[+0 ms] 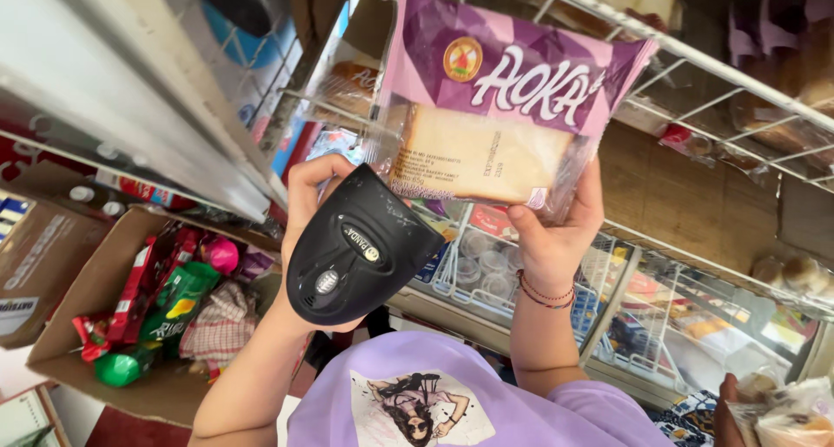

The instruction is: The person picks up various packaged food items from a cardboard box, scans their barcodes with a handheld scanner, and places the items onto store shelves or into other boxes.

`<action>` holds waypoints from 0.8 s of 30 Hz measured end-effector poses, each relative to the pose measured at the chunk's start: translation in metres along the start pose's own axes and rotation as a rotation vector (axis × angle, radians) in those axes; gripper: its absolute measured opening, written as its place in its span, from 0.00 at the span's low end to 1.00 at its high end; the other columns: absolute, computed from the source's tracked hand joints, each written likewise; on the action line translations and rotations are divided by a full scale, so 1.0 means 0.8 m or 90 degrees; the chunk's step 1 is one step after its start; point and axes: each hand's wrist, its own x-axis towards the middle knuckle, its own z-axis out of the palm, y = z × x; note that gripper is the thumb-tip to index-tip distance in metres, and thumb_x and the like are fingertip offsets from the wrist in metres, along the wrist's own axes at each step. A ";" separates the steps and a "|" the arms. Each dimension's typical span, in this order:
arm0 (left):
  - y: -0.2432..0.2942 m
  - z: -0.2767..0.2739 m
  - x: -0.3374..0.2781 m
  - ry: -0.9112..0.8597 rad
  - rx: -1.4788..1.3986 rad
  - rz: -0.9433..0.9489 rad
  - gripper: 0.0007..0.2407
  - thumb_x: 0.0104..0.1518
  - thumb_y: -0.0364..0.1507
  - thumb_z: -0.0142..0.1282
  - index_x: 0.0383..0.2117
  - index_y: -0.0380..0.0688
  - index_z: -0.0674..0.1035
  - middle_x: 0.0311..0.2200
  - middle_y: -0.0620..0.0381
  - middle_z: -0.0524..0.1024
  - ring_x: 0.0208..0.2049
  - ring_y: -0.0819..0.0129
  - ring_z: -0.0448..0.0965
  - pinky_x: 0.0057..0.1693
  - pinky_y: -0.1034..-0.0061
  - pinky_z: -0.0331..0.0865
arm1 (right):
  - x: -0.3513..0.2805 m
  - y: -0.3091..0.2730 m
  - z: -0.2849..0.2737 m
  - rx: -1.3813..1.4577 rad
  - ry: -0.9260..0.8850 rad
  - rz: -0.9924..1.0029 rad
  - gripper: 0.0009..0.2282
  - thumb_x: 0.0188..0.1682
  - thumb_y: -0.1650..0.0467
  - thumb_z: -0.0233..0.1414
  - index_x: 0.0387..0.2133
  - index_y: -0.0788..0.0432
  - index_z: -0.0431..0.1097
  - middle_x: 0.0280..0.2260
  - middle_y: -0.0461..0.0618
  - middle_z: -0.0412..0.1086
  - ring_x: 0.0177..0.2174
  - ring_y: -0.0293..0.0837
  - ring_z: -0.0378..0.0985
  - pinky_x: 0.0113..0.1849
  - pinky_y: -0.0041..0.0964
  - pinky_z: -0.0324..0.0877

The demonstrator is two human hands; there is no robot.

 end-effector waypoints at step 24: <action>-0.032 0.051 0.036 0.120 -0.573 -0.109 0.24 0.67 0.25 0.56 0.66 0.34 0.62 0.59 0.46 0.67 0.55 0.62 0.76 0.72 0.52 0.68 | 0.052 -0.011 0.007 -0.016 0.103 -0.126 0.34 0.51 0.73 0.67 0.69 0.69 0.56 0.59 0.55 0.68 0.56 0.43 0.74 0.58 0.37 0.71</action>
